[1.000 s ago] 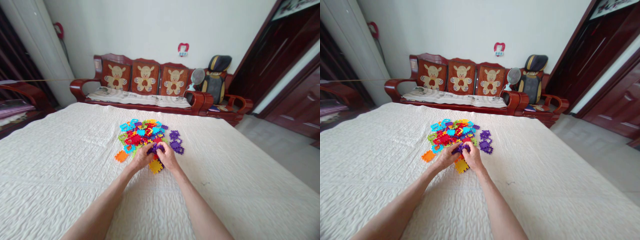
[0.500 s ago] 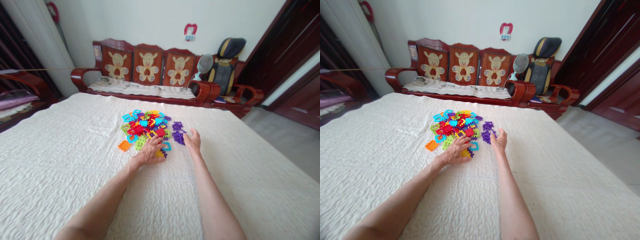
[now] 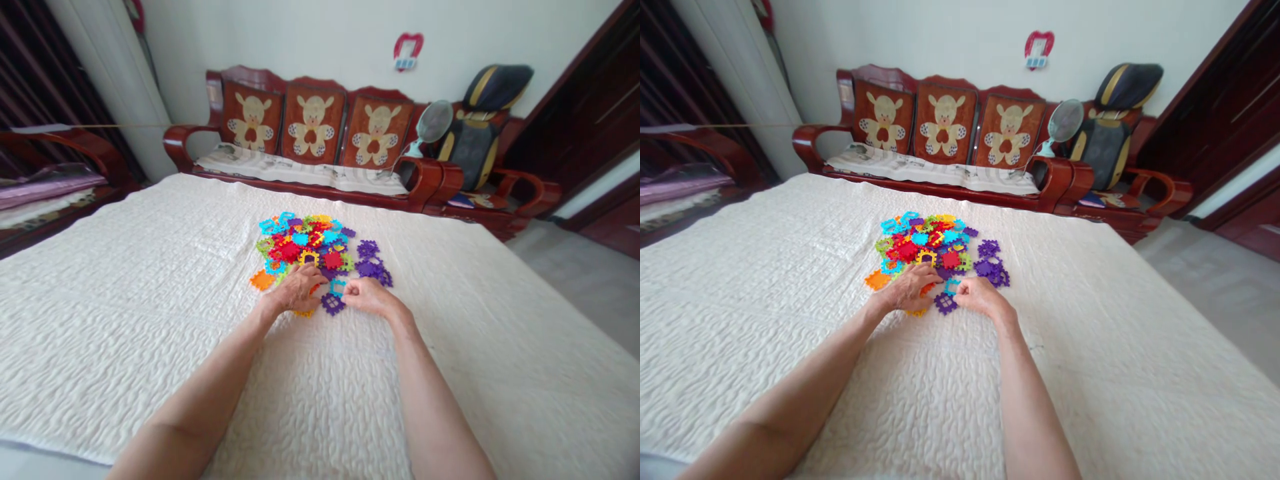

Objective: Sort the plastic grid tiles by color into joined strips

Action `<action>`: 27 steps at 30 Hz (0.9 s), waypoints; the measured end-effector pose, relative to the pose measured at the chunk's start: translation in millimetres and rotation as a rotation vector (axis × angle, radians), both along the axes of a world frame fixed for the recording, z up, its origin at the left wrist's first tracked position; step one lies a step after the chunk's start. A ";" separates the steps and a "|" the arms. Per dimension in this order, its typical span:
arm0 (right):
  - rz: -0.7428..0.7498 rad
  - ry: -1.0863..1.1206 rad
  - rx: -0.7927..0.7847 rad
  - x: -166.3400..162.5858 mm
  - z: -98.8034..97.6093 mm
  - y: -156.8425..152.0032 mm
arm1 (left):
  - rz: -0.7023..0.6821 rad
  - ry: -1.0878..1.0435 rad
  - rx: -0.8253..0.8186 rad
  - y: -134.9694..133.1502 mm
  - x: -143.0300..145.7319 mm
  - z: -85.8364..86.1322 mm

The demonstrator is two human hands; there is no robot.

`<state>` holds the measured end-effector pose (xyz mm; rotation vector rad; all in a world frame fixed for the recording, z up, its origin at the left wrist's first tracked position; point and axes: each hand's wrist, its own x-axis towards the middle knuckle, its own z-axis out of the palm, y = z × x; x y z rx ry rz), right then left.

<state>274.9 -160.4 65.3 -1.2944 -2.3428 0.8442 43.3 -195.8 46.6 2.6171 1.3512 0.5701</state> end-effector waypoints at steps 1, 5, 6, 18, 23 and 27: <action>-0.011 -0.072 0.004 0.1 2.1 -3.0 | 0.021 0.003 0.005 -0.2 -0.6 -0.1; -0.085 -0.215 0.096 -9.3 9.1 -14.5 | 0.086 -0.001 0.020 -0.7 0.4 0.1; -0.097 -0.233 0.112 -14.2 9.7 -17.6 | 0.087 -0.014 0.025 -0.6 1.3 -0.3; -0.107 -0.330 0.150 -41.5 2.1 -34.2 | 0.021 0.034 0.046 -1.7 14.7 -10.2; 0.074 -0.215 0.056 -14.0 11.3 -21.3 | 0.016 -0.009 0.048 1.7 11.2 -11.3; -0.022 -0.132 0.106 15.2 8.6 -0.8 | 0.008 -0.045 0.037 1.9 9.6 -10.0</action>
